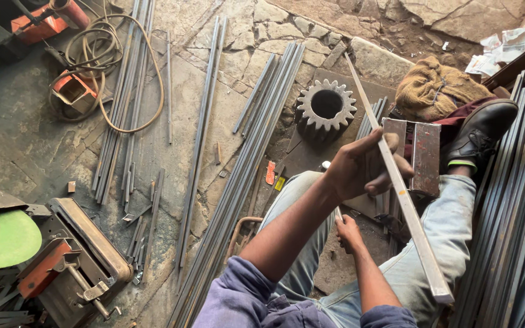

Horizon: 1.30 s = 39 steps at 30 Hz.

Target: The person hits a metal rod against a large metal gear using a hammer while sitting on the ground.

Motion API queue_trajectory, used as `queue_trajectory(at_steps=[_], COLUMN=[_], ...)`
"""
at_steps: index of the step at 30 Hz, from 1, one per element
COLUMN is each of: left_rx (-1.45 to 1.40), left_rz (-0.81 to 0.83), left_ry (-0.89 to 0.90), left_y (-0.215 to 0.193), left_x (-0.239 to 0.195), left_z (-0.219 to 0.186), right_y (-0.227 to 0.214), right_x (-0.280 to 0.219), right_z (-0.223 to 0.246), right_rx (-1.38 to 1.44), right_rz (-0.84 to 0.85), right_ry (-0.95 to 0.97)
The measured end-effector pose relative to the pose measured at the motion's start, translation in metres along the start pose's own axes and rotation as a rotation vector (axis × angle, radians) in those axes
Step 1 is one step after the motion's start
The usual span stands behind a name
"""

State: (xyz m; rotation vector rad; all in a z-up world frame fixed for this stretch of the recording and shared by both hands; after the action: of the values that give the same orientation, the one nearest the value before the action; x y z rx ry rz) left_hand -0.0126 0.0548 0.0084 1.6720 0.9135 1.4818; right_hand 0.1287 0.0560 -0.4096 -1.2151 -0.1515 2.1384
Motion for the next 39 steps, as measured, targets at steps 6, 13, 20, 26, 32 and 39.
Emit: queue_trajectory(at_steps=[6,13,20,26,32,39], left_rx=[0.007,0.441,1.261,1.240,1.383,1.302], left_rz=[-0.330,-1.188,-1.367,-1.629,-1.692,-1.793], left_ry=[0.081,-0.022,-0.179,-0.245,-0.317,-0.338], left_y=[0.002,-0.054,-0.160,-0.139,-0.099,-0.088], left_x=[-0.018,-0.260,-0.513,-0.603,-0.621,-0.636], left_z=[0.001,-0.038,-0.055,0.000,0.020,0.025], right_y=[-0.001,-0.013,-0.052,-0.107,-0.131,-0.086], right_x=[-0.006,-0.017,-0.023,-0.064,-0.045,0.081], right_z=[0.008,0.003,0.061,0.176,0.261,0.201], right_rx=[0.105,0.287,0.393,0.377,0.353,-0.127], right_rz=[0.007,0.007,-0.146,-0.221,-0.320,-0.464], right_ry=[-0.082,-0.077,-0.304,-0.653,-0.981,-0.502])
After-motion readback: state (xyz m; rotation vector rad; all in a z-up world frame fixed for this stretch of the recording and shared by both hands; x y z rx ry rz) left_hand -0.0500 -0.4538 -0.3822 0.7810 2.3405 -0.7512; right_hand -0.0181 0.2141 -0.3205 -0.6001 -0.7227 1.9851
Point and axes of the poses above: each hand's wrist, its own x-axis towards the middle knuckle, its own y-axis out of the palm, z = x × y, the point moved 8 cm from there along x, towards the middle knuckle, and after that the axes turned 5 degrees about -x, right-handed, at the moved point
